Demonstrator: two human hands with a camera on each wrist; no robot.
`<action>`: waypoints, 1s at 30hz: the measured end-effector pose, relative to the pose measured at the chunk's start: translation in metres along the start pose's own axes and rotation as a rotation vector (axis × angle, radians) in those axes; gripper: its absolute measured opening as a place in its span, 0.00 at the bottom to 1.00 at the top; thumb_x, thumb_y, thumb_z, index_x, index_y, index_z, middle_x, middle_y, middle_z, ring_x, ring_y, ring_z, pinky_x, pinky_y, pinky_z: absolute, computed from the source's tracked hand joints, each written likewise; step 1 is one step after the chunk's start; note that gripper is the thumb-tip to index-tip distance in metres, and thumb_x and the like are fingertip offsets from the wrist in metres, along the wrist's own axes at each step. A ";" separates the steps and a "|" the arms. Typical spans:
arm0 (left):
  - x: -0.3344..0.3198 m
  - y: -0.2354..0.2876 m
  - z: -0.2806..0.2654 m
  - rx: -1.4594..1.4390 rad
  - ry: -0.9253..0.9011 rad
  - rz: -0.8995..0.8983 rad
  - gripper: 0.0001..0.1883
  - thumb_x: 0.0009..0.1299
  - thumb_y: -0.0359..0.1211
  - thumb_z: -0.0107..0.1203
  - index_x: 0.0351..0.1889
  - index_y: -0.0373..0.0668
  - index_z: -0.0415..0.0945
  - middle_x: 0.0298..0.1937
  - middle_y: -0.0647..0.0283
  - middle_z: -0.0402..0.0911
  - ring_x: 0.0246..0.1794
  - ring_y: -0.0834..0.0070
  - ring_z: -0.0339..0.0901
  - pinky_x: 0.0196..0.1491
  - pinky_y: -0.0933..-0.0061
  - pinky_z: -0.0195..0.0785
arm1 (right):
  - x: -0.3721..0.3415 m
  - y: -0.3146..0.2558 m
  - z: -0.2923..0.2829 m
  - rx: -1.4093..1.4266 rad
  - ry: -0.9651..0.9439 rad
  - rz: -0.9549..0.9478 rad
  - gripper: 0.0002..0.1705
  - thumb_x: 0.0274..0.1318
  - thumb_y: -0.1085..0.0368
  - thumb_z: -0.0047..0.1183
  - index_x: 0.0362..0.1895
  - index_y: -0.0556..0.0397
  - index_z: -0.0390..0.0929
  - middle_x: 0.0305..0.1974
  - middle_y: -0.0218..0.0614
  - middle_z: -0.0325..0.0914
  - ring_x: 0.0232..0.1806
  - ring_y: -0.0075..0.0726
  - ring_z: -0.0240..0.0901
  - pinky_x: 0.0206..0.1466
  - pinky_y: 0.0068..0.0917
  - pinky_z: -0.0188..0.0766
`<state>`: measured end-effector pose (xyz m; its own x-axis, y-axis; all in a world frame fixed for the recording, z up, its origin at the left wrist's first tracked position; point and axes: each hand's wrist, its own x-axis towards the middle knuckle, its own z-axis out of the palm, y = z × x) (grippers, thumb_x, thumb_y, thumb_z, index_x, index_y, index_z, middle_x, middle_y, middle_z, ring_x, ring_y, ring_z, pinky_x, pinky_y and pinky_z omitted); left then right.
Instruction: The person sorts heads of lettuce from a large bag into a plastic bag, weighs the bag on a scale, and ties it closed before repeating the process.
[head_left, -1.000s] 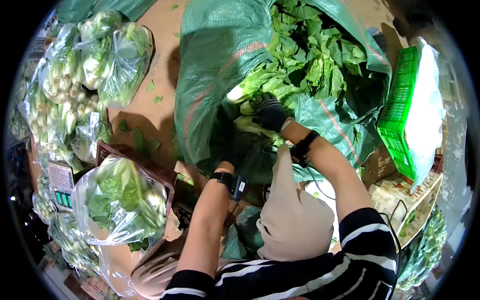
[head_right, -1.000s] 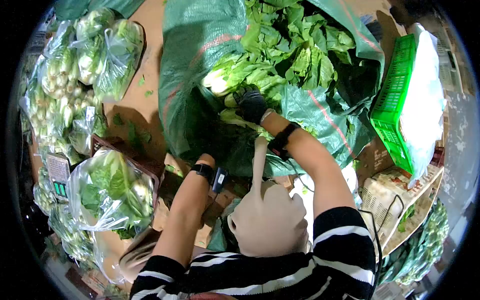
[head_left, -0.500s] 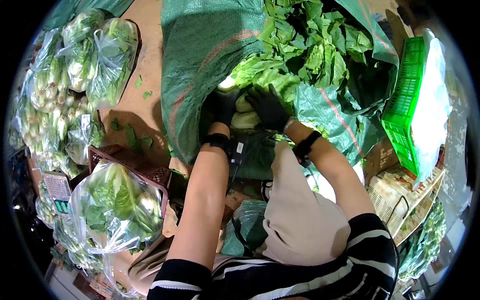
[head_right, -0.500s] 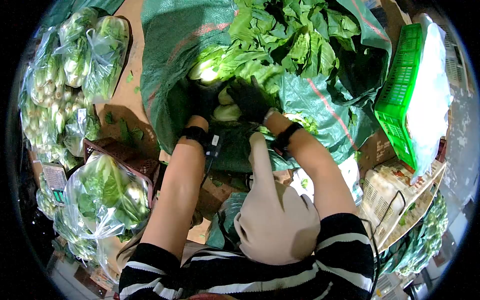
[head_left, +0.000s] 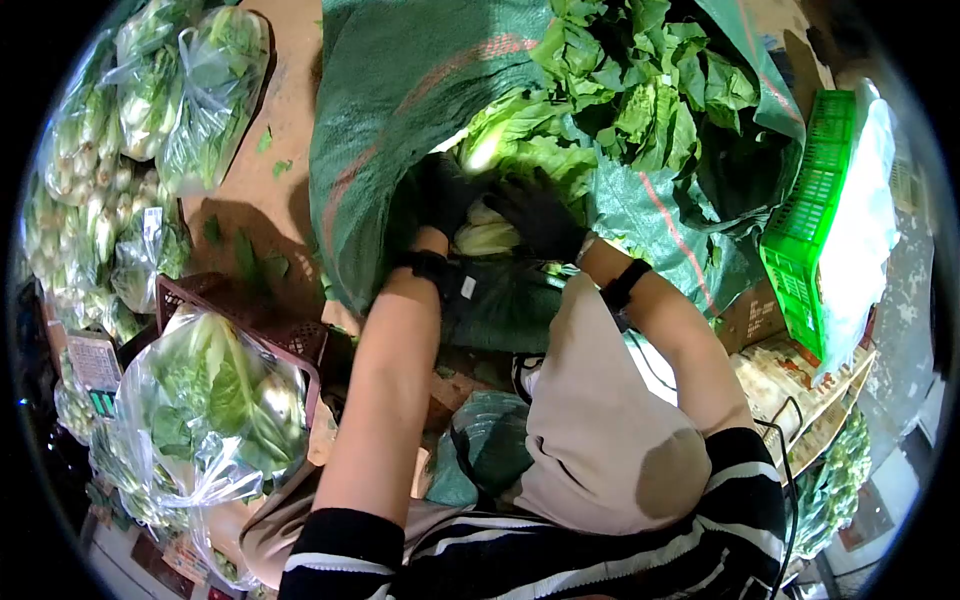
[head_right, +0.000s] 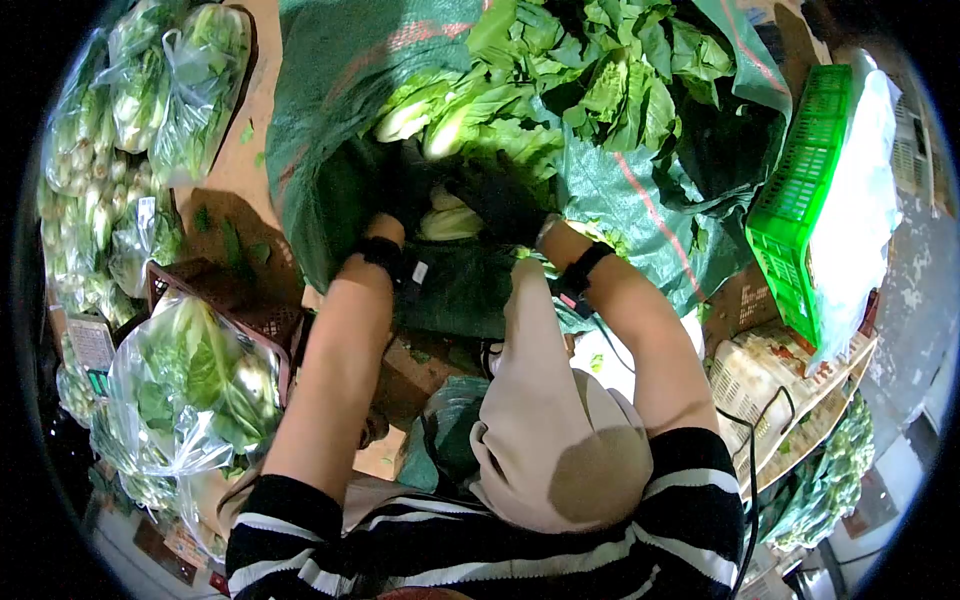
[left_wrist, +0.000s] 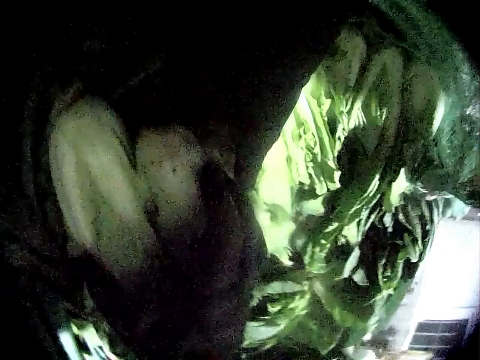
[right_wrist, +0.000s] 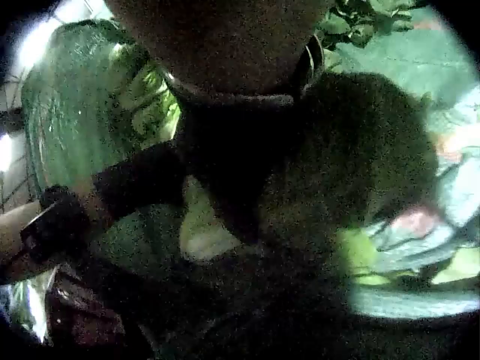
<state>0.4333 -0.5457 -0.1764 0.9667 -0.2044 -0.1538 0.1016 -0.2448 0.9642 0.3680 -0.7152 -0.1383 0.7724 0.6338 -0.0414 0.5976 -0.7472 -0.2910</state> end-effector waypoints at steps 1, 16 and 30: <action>-0.004 0.014 -0.008 -0.001 0.006 -0.008 0.30 0.48 0.42 0.62 0.47 0.37 0.67 0.47 0.54 0.71 0.45 0.64 0.69 0.47 0.68 0.61 | -0.003 0.001 0.002 0.005 -0.006 -0.006 0.29 0.43 0.59 0.45 0.56 0.40 0.61 0.58 0.42 0.54 0.59 0.50 0.49 0.61 0.54 0.37; -0.071 0.053 -0.083 0.482 -0.281 -0.090 0.28 0.59 0.33 0.51 0.57 0.40 0.55 0.51 0.54 0.66 0.52 0.66 0.62 0.55 0.69 0.54 | 0.085 -0.011 0.002 0.359 0.040 -0.124 0.52 0.25 0.34 0.54 0.57 0.49 0.58 0.57 0.47 0.55 0.58 0.54 0.50 0.60 0.53 0.38; -0.204 -0.065 0.060 -0.584 0.220 -0.359 0.30 0.57 0.28 0.51 0.58 0.41 0.55 0.50 0.52 0.67 0.52 0.63 0.63 0.54 0.68 0.54 | 0.083 0.006 0.009 0.036 -0.201 -0.242 0.68 0.09 0.35 0.63 0.61 0.50 0.47 0.59 0.53 0.47 0.60 0.58 0.45 0.61 0.49 0.43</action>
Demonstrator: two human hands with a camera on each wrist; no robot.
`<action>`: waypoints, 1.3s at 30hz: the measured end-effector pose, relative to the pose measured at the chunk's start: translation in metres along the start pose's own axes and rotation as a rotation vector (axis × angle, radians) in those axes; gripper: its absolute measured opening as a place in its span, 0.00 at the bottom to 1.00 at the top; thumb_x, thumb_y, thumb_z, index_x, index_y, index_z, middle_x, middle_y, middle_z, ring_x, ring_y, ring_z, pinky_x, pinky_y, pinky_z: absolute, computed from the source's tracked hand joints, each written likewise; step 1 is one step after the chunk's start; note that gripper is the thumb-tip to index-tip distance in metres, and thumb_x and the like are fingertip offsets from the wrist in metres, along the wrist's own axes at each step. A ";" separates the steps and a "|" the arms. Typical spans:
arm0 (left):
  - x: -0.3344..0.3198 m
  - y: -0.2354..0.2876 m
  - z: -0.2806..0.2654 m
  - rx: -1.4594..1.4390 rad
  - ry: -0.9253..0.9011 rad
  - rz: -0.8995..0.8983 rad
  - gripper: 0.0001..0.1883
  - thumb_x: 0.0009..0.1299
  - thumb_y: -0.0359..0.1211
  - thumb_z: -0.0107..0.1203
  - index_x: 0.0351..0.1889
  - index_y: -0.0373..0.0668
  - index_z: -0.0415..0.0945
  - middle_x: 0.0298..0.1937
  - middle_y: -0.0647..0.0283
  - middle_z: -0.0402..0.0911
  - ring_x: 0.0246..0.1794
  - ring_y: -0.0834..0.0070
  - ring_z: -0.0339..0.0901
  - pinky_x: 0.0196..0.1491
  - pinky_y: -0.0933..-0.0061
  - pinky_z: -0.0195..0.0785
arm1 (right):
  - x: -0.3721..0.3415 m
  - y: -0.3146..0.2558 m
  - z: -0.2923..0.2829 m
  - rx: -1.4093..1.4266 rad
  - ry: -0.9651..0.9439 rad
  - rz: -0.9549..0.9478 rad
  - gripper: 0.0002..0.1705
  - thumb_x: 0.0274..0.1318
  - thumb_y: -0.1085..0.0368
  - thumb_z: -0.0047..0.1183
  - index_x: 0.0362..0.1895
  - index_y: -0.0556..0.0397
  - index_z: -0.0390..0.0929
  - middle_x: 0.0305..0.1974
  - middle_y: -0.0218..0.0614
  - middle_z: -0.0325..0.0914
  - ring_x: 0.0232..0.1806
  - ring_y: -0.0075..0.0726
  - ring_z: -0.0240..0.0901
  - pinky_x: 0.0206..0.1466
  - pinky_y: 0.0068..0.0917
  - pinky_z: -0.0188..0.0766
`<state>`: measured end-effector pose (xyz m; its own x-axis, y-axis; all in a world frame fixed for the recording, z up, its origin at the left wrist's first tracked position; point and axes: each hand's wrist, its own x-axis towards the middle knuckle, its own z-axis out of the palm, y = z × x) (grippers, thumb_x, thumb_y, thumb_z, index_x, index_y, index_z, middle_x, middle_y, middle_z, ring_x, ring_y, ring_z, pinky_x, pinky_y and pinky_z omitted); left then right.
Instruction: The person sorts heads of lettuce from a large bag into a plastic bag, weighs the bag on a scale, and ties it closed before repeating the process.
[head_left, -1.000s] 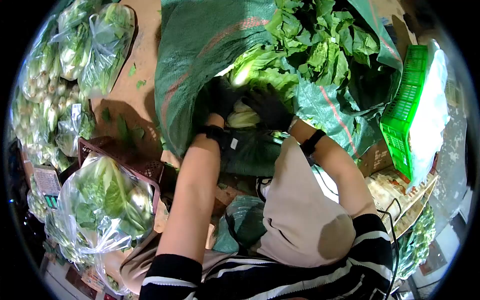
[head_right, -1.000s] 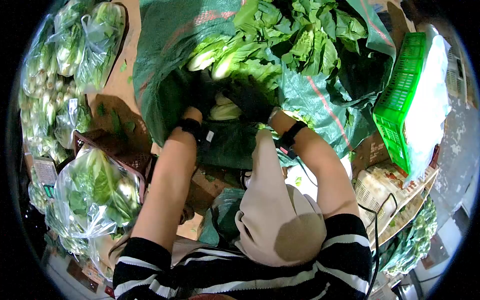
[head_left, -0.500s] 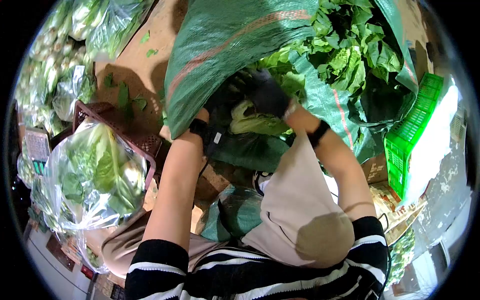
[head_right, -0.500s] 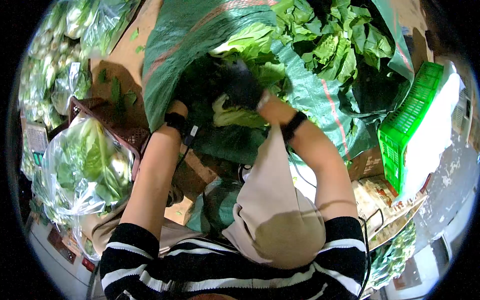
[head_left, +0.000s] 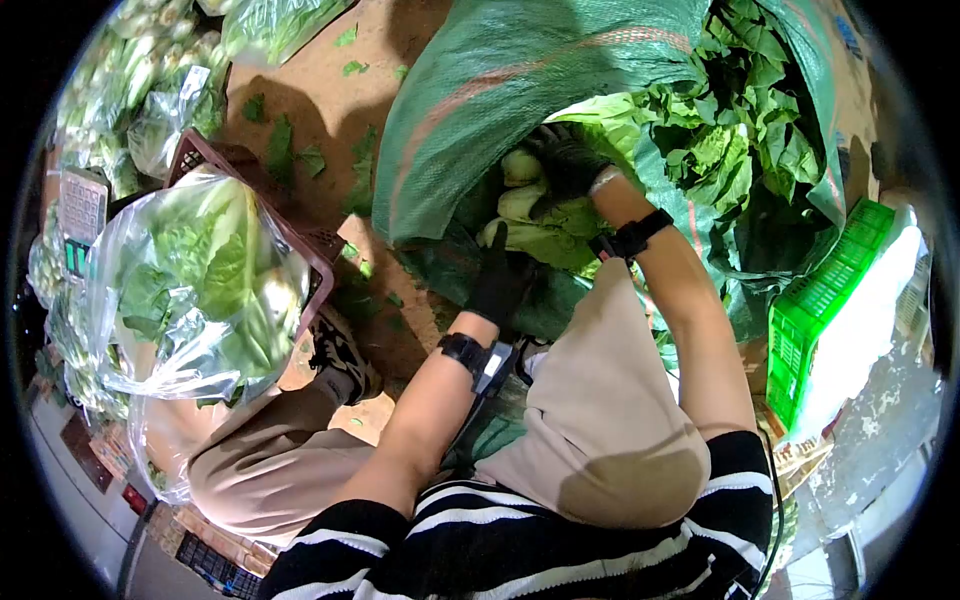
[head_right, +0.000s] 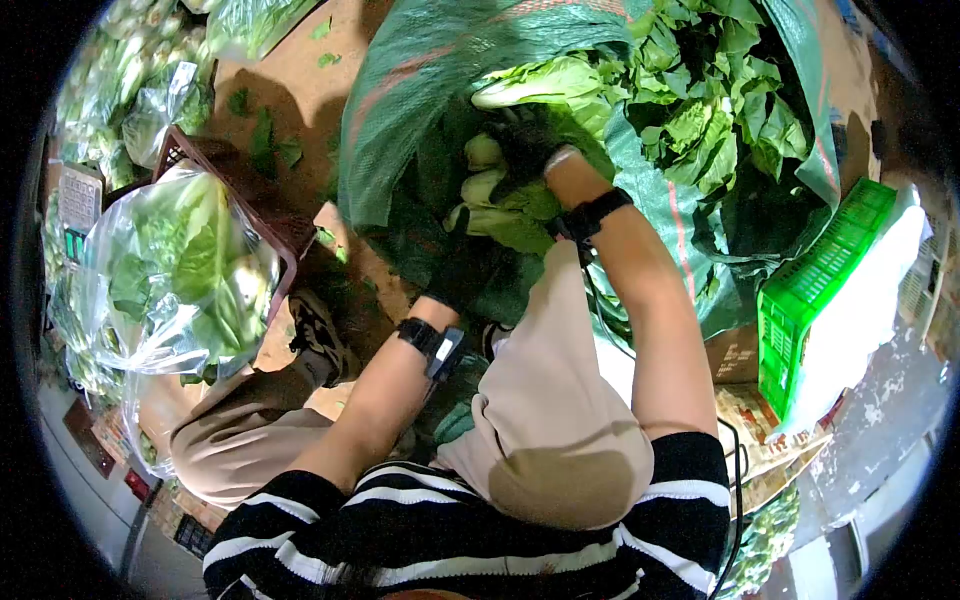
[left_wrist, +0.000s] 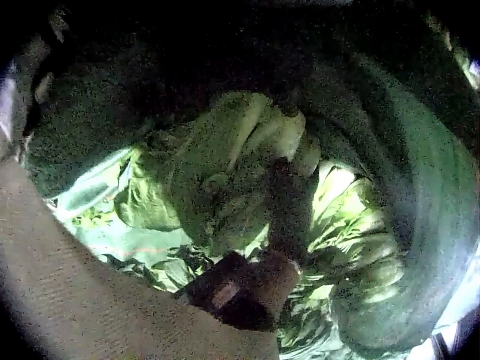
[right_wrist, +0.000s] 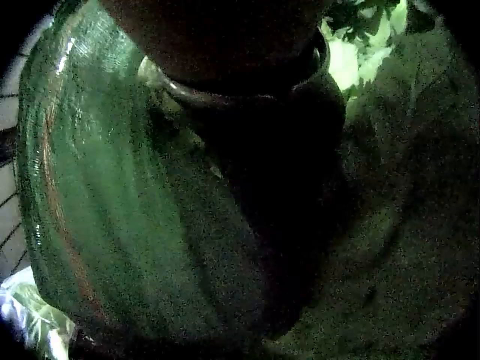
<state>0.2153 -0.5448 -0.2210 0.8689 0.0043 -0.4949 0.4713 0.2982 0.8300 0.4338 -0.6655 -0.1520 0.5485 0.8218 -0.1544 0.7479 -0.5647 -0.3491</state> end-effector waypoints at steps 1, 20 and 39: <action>-0.001 0.020 -0.002 -0.413 -0.222 -0.166 0.24 0.63 0.35 0.43 0.57 0.42 0.55 0.50 0.57 0.67 0.51 0.67 0.62 0.55 0.71 0.53 | -0.001 -0.002 -0.002 0.004 -0.011 -0.010 0.68 0.09 0.35 0.63 0.61 0.50 0.47 0.59 0.53 0.47 0.60 0.58 0.45 0.61 0.49 0.43; -0.006 0.024 0.015 -0.817 -0.027 -0.326 0.21 0.66 0.32 0.40 0.57 0.43 0.54 0.56 0.55 0.59 0.54 0.69 0.59 0.54 0.69 0.55 | -0.019 -0.008 -0.003 0.365 -0.174 0.232 0.49 0.35 0.42 0.56 0.58 0.55 0.52 0.56 0.51 0.55 0.58 0.51 0.52 0.60 0.40 0.47; -0.195 0.423 0.015 -0.437 0.014 1.149 0.40 0.42 0.28 0.67 0.53 0.38 0.55 0.49 0.60 0.65 0.49 0.72 0.63 0.50 0.71 0.60 | -0.061 -0.196 -0.392 0.083 0.693 -0.206 0.54 0.30 0.52 0.63 0.59 0.61 0.47 0.59 0.48 0.51 0.58 0.42 0.52 0.61 0.36 0.48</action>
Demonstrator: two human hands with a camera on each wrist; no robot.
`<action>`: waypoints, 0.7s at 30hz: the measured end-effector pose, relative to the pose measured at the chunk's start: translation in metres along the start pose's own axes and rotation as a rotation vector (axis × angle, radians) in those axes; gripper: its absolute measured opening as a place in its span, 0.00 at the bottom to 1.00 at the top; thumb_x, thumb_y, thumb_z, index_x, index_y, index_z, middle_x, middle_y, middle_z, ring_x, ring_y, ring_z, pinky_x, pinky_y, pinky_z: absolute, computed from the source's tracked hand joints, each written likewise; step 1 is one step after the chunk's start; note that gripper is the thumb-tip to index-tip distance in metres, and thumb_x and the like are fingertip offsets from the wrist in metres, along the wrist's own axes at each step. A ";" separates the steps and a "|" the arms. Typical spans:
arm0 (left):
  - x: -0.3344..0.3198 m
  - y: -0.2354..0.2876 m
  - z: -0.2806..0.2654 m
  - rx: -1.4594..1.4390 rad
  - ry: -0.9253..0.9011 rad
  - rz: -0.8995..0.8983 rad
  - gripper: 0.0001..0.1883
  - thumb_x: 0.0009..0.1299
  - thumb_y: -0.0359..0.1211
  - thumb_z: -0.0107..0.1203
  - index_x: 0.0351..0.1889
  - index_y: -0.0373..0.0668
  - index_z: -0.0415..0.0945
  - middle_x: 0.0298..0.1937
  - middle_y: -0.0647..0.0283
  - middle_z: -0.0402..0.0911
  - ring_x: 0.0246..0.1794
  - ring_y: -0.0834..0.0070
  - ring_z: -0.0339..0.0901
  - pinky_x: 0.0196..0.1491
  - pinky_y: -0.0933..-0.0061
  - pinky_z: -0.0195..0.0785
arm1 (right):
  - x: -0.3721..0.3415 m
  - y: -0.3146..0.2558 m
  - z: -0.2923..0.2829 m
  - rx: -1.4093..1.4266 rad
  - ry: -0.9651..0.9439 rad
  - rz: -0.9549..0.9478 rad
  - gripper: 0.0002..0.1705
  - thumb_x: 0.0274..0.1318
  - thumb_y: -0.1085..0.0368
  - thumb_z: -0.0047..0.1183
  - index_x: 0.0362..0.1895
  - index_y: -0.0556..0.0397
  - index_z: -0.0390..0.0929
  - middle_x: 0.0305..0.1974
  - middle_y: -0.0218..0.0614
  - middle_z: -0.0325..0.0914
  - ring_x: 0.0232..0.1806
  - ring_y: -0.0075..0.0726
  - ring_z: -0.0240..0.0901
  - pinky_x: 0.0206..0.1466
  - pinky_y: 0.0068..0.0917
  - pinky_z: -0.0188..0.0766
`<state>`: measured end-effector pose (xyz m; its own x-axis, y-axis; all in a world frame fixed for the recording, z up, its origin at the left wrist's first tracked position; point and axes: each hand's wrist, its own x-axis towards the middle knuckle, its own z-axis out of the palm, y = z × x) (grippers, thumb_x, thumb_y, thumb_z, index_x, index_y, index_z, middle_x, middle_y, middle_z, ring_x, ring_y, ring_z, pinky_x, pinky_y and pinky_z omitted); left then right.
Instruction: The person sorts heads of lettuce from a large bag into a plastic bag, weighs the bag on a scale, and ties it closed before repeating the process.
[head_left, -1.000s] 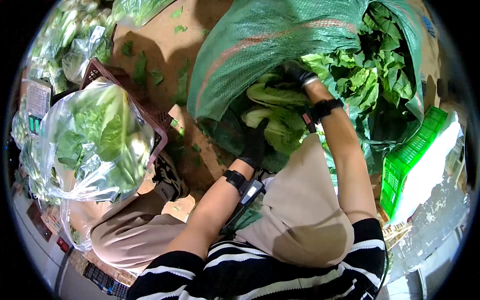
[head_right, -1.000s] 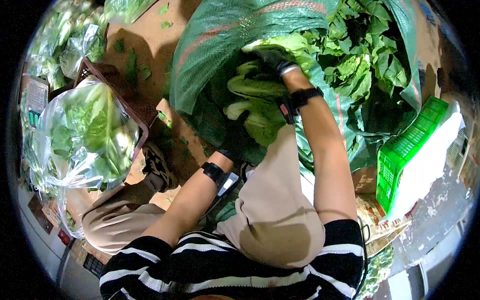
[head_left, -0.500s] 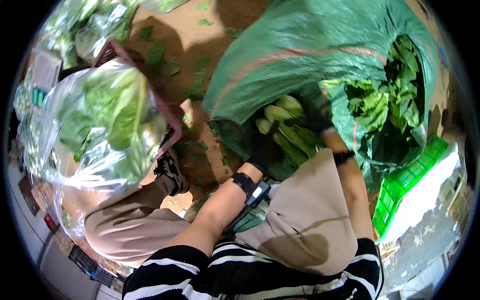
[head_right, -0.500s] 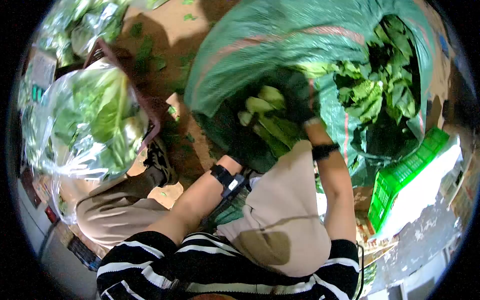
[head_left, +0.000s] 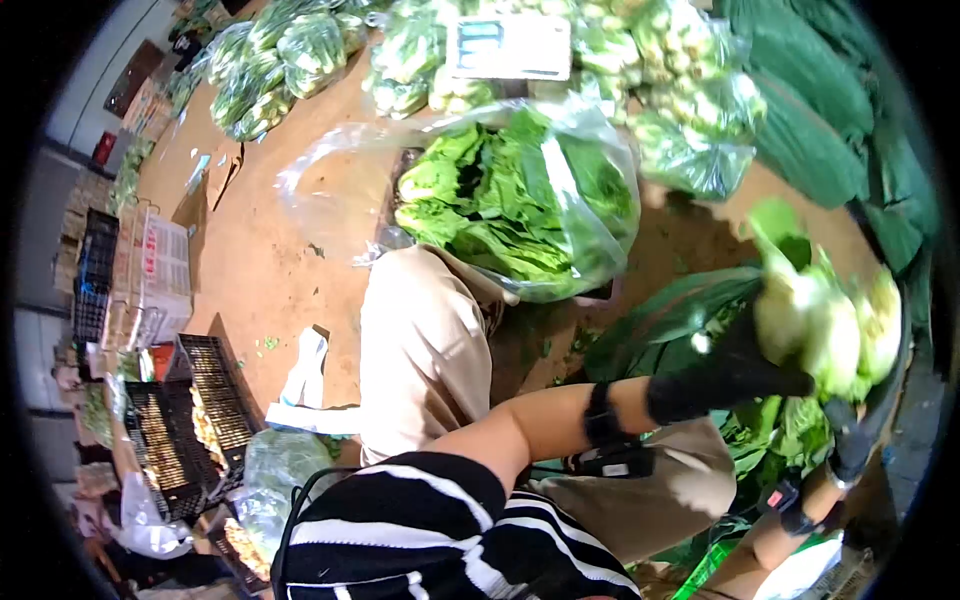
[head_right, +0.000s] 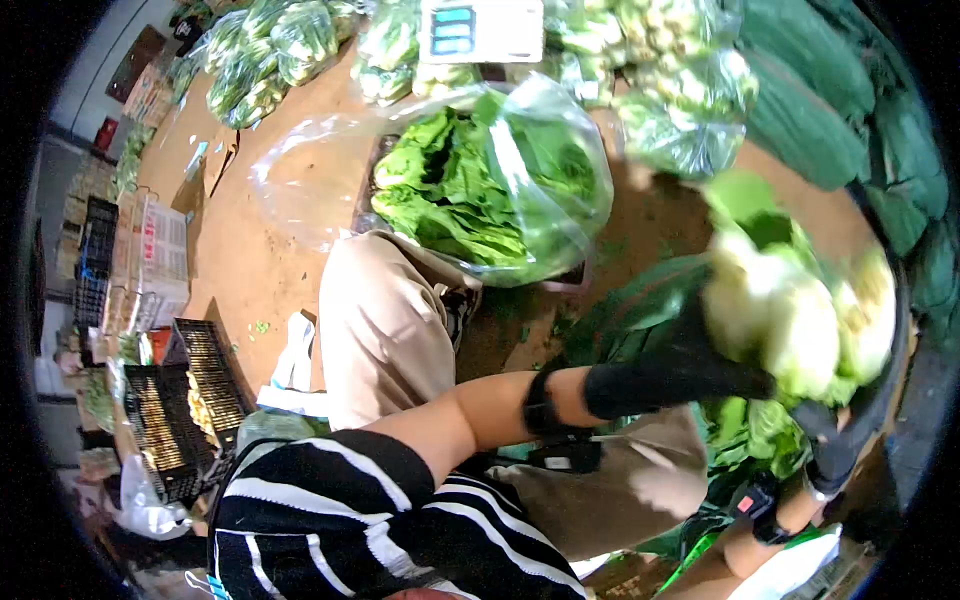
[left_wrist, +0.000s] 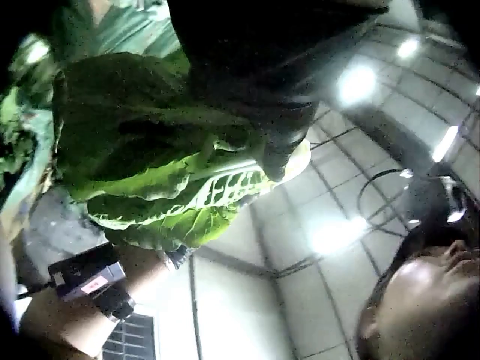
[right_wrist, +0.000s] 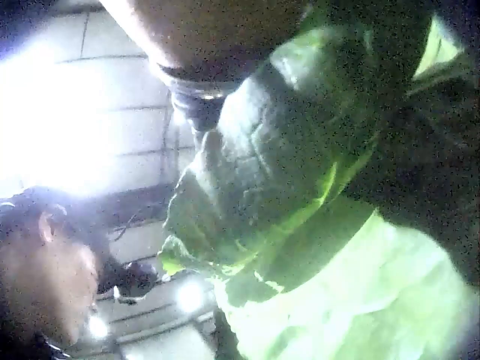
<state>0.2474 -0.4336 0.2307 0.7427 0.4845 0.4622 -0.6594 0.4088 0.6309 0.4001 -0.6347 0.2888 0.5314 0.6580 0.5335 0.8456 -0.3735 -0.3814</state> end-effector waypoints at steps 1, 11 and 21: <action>-0.005 0.034 -0.012 0.003 0.022 0.048 0.37 0.43 0.26 0.66 0.51 0.38 0.57 0.47 0.60 0.68 0.46 0.73 0.67 0.46 0.71 0.65 | 0.036 -0.053 0.015 0.047 -0.048 -0.120 0.54 0.29 0.51 0.63 0.59 0.61 0.49 0.58 0.47 0.52 0.58 0.43 0.53 0.61 0.36 0.49; -0.063 0.128 -0.205 0.837 0.470 0.298 0.20 0.67 0.38 0.42 0.53 0.36 0.59 0.50 0.57 0.68 0.48 0.72 0.66 0.50 0.69 0.61 | 0.189 -0.300 0.235 0.380 -0.745 -0.635 0.46 0.31 0.47 0.63 0.55 0.53 0.59 0.51 0.49 0.63 0.53 0.44 0.60 0.56 0.35 0.59; -0.063 0.140 -0.266 -0.846 0.675 -0.009 0.22 0.66 0.37 0.40 0.57 0.40 0.55 0.52 0.58 0.65 0.51 0.67 0.64 0.53 0.68 0.59 | 0.219 -0.312 0.376 0.020 -1.159 -0.692 0.47 0.37 0.37 0.52 0.57 0.54 0.55 0.53 0.47 0.62 0.55 0.46 0.58 0.60 0.33 0.52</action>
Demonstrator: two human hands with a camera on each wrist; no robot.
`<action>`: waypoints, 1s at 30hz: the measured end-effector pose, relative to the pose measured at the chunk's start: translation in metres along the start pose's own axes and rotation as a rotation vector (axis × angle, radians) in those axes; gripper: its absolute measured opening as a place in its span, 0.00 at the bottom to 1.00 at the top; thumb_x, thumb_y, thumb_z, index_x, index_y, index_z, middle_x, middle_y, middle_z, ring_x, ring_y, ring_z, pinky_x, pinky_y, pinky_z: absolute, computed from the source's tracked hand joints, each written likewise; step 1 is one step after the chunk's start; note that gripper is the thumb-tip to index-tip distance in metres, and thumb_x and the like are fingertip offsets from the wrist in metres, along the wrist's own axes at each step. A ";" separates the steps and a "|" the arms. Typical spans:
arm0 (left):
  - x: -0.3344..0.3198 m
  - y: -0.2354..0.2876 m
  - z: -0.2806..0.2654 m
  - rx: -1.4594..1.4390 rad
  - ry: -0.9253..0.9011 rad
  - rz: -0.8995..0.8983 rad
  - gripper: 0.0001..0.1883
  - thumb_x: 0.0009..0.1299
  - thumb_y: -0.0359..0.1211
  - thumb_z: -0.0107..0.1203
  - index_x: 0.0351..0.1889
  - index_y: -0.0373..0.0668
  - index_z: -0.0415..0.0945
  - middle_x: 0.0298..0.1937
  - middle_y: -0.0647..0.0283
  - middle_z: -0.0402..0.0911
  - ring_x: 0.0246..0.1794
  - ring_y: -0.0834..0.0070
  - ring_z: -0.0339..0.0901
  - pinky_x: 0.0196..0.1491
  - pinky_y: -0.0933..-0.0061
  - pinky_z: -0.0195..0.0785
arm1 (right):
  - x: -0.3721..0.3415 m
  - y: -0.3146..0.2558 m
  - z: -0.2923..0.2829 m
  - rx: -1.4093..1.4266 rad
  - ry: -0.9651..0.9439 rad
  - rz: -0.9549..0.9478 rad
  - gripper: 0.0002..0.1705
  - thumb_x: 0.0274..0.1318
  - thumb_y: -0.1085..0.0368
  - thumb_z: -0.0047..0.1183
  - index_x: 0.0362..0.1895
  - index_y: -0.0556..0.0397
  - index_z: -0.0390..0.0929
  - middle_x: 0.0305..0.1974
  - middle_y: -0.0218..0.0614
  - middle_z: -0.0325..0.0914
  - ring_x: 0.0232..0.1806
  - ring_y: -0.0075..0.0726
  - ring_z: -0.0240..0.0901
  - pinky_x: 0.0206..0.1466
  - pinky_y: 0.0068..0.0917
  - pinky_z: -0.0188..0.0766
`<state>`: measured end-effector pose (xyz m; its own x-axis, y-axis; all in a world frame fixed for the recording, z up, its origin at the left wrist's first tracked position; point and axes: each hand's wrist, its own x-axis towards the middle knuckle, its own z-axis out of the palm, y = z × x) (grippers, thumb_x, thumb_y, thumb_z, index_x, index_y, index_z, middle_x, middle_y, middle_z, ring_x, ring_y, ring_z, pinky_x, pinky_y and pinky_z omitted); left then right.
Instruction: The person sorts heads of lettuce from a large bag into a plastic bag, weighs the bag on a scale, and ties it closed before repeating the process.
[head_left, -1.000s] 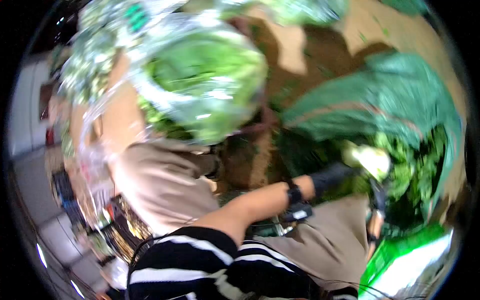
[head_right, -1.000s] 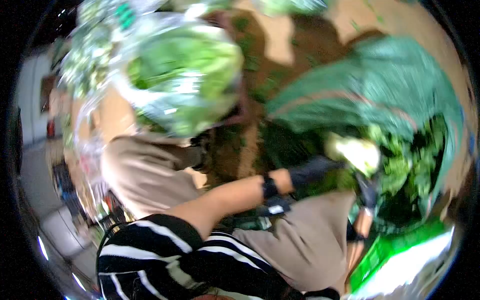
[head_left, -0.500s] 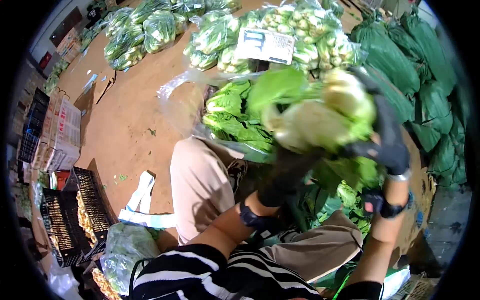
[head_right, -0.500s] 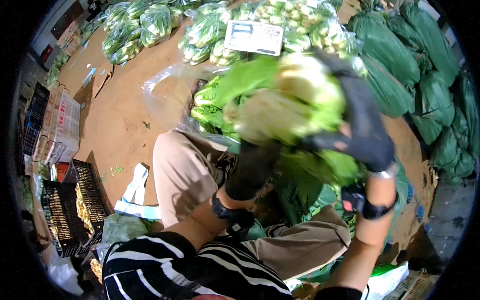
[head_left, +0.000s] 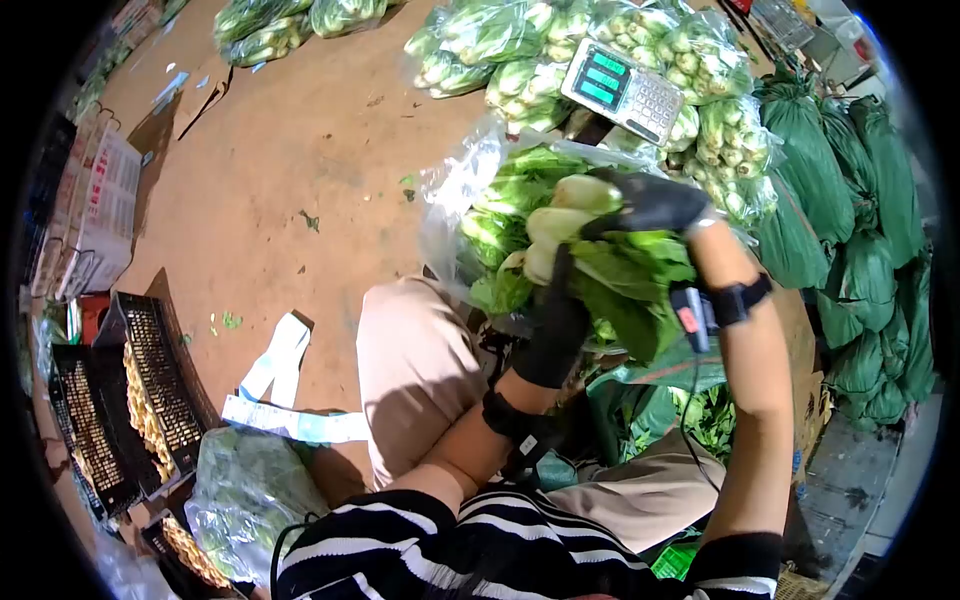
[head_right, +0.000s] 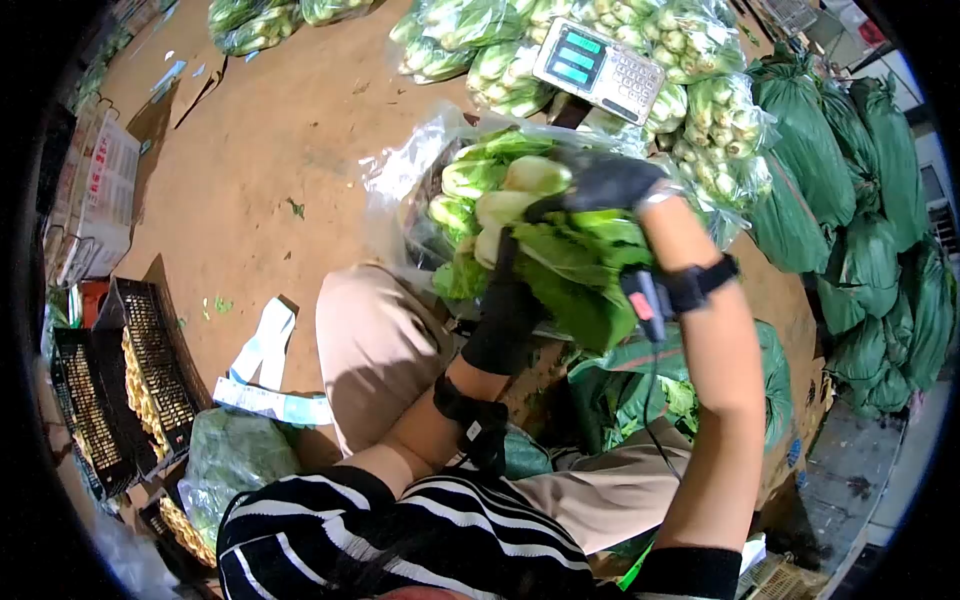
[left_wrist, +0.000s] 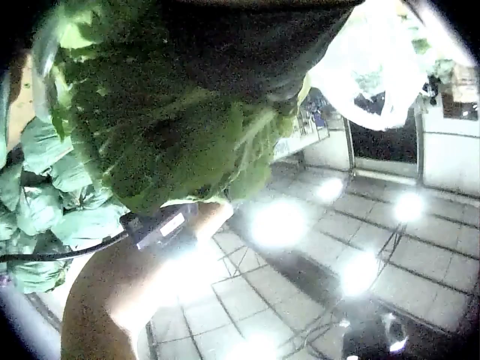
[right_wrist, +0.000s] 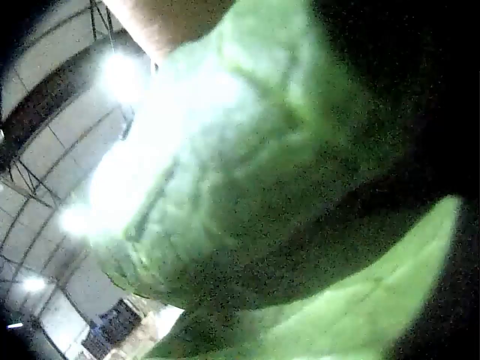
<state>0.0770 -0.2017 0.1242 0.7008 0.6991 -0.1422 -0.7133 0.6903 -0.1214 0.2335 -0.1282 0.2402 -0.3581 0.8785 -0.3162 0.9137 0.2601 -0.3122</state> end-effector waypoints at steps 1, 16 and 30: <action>0.005 0.012 -0.006 -0.132 -0.052 -0.072 0.22 0.67 0.29 0.39 0.59 0.39 0.52 0.54 0.58 0.64 0.52 0.67 0.63 0.54 0.70 0.57 | 0.023 0.002 0.008 -0.048 0.036 -0.110 0.46 0.37 0.37 0.51 0.56 0.53 0.57 0.52 0.47 0.63 0.54 0.46 0.59 0.59 0.33 0.51; 0.054 0.098 -0.055 0.268 0.244 0.364 0.28 0.59 0.35 0.51 0.56 0.36 0.55 0.50 0.53 0.66 0.49 0.65 0.65 0.51 0.70 0.58 | 0.150 0.097 0.094 0.135 0.122 0.179 0.36 0.44 0.40 0.42 0.56 0.46 0.60 0.57 0.48 0.55 0.61 0.47 0.48 0.61 0.40 0.44; 0.005 0.123 0.051 2.110 0.204 0.613 0.34 0.53 0.36 0.59 0.55 0.35 0.55 0.49 0.47 0.65 0.48 0.62 0.65 0.49 0.70 0.59 | 0.107 0.045 0.157 -0.240 0.503 0.248 0.48 0.33 0.28 0.43 0.61 0.29 0.49 0.63 0.49 0.38 0.62 0.60 0.36 0.58 0.60 0.35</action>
<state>-0.0064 -0.1032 0.1587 0.3499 0.9202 0.1755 0.3670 -0.3070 0.8781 0.2060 -0.0849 0.0517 -0.0481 0.9908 0.1264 0.9970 0.0553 -0.0547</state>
